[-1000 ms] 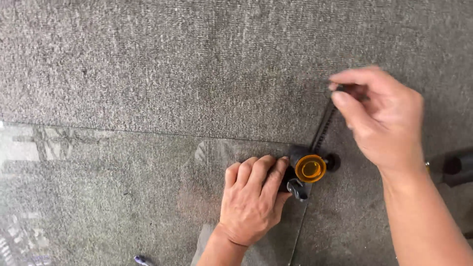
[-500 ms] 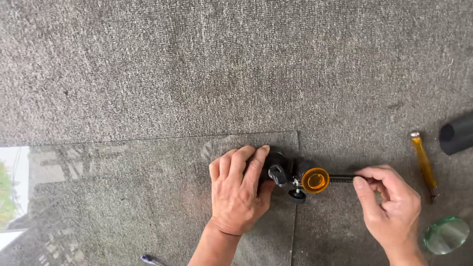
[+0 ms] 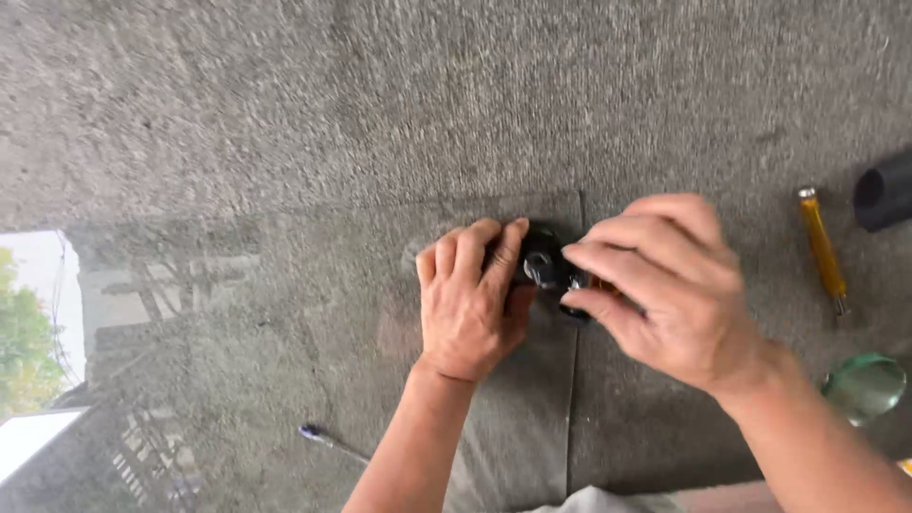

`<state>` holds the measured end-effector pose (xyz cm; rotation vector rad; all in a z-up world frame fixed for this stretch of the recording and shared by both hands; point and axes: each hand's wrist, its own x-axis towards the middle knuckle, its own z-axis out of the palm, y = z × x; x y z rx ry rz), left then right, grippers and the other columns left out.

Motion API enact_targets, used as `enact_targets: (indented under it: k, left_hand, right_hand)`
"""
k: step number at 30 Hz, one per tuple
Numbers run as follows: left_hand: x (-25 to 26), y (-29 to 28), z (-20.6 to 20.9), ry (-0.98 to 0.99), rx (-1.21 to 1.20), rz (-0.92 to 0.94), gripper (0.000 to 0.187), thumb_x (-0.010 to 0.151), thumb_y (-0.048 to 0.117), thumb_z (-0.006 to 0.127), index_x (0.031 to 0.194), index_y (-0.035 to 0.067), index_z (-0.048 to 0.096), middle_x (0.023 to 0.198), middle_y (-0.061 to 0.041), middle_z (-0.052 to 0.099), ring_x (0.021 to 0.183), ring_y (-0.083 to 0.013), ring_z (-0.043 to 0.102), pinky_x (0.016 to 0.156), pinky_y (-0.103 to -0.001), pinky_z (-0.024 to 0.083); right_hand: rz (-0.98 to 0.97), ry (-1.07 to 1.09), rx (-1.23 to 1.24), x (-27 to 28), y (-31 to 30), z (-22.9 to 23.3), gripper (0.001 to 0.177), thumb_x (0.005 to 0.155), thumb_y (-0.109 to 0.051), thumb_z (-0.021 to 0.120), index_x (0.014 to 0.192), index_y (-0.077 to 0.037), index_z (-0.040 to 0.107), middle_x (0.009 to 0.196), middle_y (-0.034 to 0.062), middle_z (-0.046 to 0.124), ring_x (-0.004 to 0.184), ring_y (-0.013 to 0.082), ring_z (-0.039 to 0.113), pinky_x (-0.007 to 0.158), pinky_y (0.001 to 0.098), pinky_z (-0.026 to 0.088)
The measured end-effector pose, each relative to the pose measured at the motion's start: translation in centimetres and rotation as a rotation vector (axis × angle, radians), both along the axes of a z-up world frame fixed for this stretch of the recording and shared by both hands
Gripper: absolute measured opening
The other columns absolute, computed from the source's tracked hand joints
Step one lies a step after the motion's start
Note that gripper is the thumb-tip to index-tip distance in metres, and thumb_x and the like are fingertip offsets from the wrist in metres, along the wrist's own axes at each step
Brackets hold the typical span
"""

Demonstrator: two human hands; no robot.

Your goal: Measuring, marking, and scoring a circular shape on a glass pane using a circular glass cutter

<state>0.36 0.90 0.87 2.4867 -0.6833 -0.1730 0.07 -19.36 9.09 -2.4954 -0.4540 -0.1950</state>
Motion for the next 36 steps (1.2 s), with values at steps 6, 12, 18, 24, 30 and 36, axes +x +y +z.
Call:
enact_targets:
  k: [6,12,18,24,30,36]
  left_hand:
    - [0.9,-0.2,0.1,-0.048,-0.024,0.011,0.049,0.099,0.042,0.048,0.138,0.014,0.058,0.124,-0.008,0.059,0.105,-0.0323,0.057,0.088,-0.047,0.041]
    - [0.6,-0.1,-0.1,-0.046,-0.036,-0.002,0.053,0.100,0.044,0.044,0.142,0.014,0.056,0.126,-0.009,0.058,0.108,-0.0333,0.057,0.090,-0.048,0.042]
    - [0.3,0.0,0.0,-0.024,-0.019,-0.002,0.055,0.102,0.051,0.041,0.141,0.015,0.057,0.128,-0.008,0.058,0.109,-0.0322,0.057,0.089,-0.047,0.041]
    - [0.7,0.0,0.1,-0.066,-0.044,0.015,0.051,0.100,0.045,0.043,0.138,0.013,0.058,0.128,-0.007,0.059,0.108,-0.0303,0.058,0.088,-0.046,0.040]
    - [0.3,0.4,-0.8,-0.009,-0.027,-0.034,0.060,0.095,0.048,0.052,0.145,0.015,0.053,0.135,-0.008,0.055,0.116,-0.0310,0.055,0.093,-0.047,0.040]
    - [0.4,0.2,-0.6,-0.066,-0.057,-0.002,0.050,0.100,0.043,0.051,0.140,0.014,0.057,0.133,-0.007,0.058,0.114,-0.0300,0.057,0.092,-0.047,0.042]
  right_hand:
    - [0.099,-0.033,0.005,1.5,0.9,-1.5,0.032,0.094,-0.033,0.073,0.099,-0.002,0.075,0.097,0.0084,0.071,0.088,0.0286,0.060,0.084,0.0435,0.046]
    - [0.092,-0.001,0.021,1.4,1.4,-1.6,0.030,0.094,-0.031,0.076,0.095,-0.001,0.074,0.093,0.0096,0.069,0.083,0.0275,0.061,0.081,0.0411,0.045]
    - [0.135,0.070,-0.006,1.7,1.2,-1.8,0.029,0.098,-0.032,0.068,0.092,-0.004,0.070,0.091,0.0082,0.072,0.079,0.0251,0.064,0.087,0.0413,0.046]
    - [0.123,-0.007,0.013,1.5,1.6,-1.2,0.029,0.094,-0.030,0.074,0.094,-0.001,0.069,0.093,0.0117,0.071,0.083,0.0286,0.065,0.085,0.0431,0.053]
    - [0.184,-0.019,-0.086,1.4,1.5,-1.1,0.028,0.097,-0.027,0.075,0.097,0.001,0.073,0.095,0.0134,0.071,0.085,0.0306,0.065,0.082,0.0430,0.052]
    - [0.226,0.046,-0.024,2.6,1.7,-1.4,0.028,0.100,-0.020,0.072,0.082,-0.001,0.063,0.083,0.0107,0.065,0.073,0.0277,0.060,0.076,0.0409,0.049]
